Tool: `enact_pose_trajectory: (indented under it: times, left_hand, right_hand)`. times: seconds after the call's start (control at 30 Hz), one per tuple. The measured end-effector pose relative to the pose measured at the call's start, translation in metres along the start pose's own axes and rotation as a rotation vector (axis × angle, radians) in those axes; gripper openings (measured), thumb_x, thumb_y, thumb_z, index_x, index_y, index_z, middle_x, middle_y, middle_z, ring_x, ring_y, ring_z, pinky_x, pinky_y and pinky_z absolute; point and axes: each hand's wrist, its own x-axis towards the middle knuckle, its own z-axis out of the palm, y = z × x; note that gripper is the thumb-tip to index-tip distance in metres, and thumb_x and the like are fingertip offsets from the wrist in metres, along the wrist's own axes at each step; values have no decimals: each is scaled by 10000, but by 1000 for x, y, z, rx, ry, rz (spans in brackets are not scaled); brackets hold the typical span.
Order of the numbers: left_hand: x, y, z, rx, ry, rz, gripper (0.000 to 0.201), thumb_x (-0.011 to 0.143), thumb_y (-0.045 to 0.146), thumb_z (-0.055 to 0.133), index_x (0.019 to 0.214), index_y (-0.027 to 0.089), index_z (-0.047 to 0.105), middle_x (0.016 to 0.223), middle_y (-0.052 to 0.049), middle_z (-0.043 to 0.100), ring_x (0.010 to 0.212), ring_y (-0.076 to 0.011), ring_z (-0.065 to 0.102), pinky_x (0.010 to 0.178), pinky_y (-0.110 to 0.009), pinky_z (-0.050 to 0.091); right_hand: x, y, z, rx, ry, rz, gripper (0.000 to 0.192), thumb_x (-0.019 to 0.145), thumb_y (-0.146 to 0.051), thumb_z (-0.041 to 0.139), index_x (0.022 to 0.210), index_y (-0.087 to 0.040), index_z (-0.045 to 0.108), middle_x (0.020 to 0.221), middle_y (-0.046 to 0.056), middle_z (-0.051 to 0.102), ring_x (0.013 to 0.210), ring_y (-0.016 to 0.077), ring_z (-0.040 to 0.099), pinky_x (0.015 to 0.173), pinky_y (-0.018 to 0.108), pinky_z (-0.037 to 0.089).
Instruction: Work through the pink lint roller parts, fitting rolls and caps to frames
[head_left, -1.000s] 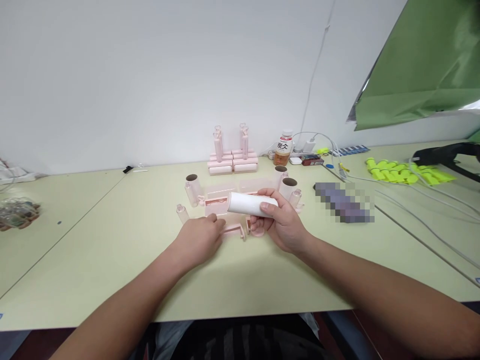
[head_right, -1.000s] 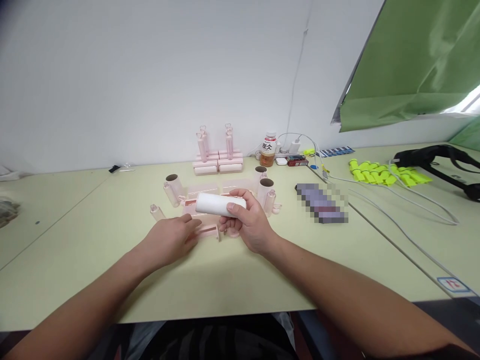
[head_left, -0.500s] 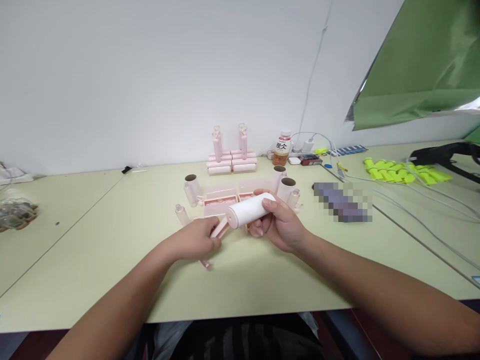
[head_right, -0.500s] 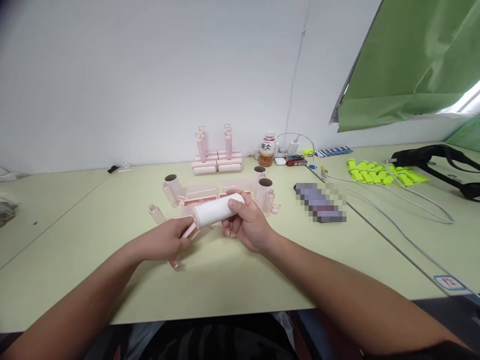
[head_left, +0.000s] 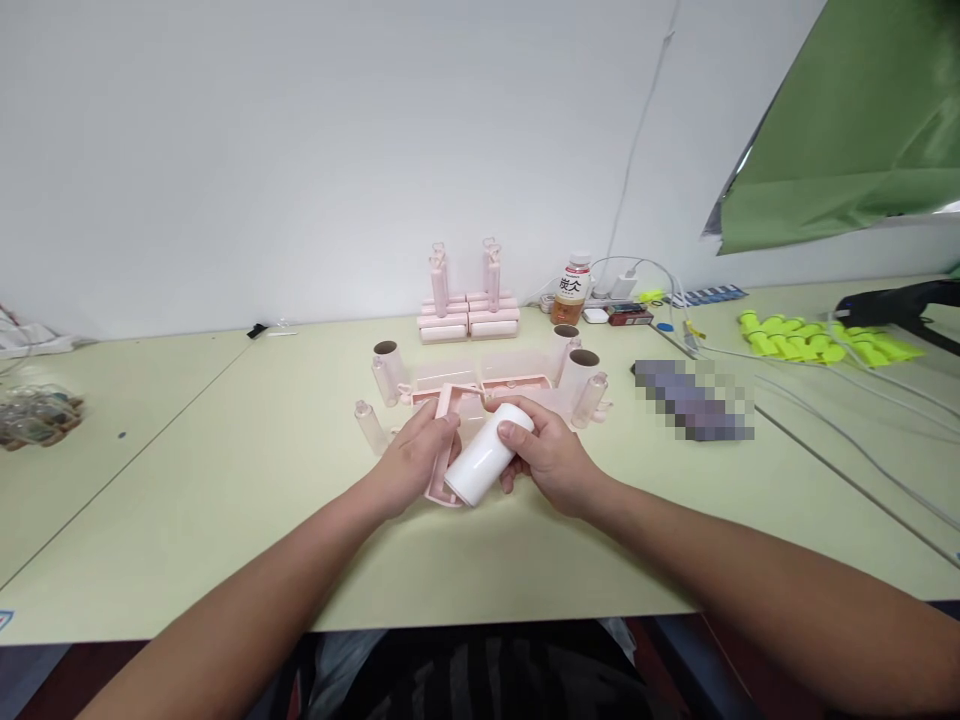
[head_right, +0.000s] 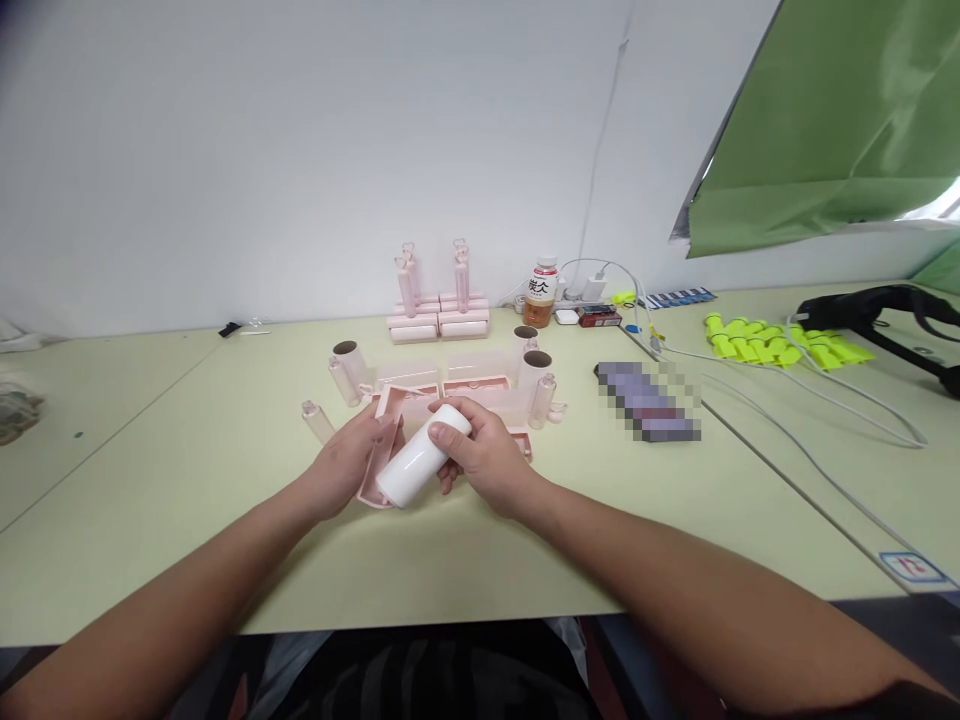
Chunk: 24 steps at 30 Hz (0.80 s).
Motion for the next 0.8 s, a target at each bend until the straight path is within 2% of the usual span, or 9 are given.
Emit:
enact_pose_trajectory:
  times: [0.17,0.27,0.47,0.57,0.67,0.8]
  left_hand:
    - [-9,10,15,-13,-42,-70,258,915,467,469,1019,231,476,790,-18,662,662,-219,660,409,-269,478]
    - [-11,12,21,-42,-53,-52,251,930,474,458,987,229,457,746,-19,678,630,-214,658,410,-269,477]
    - [-9,4,22,-62,-31,20,282,934,510,451,983,232,455,718,-4,659,573,-207,636,430,-295,477]
    - [-8,-5,20,66,44,186,370,930,554,460,1081,218,494,890,-36,663,719,-206,640,562,-316,515]
    - [-8,-13,18,203,90,363,387,954,534,439,1137,201,511,1020,-56,641,848,-198,613,680,-312,509]
    - [-10,-19,14,389,69,505,348,964,500,430,1119,198,509,974,-49,643,788,-184,607,637,-293,476]
  right_hand:
    - [1,3,1,-2,8,55,534,730,-544,767,1014,-219,453,665,-55,623,442,117,578,372,230,502]
    - [2,4,1,-28,-12,67,530,726,-561,766,975,-211,456,639,-51,623,423,109,556,354,212,470]
    - [-1,4,1,-47,-25,30,524,738,-595,743,1004,-208,512,675,-35,623,481,127,578,421,253,511]
    - [-1,4,0,17,26,-9,507,817,-628,638,1107,-217,581,746,-9,622,598,148,600,526,285,545]
    - [1,1,1,149,46,12,433,859,-557,620,1127,-216,631,889,37,657,819,191,626,686,314,556]
    - [-4,-6,5,329,-96,86,298,867,-432,620,1061,-209,649,1023,54,676,949,208,613,811,336,523]
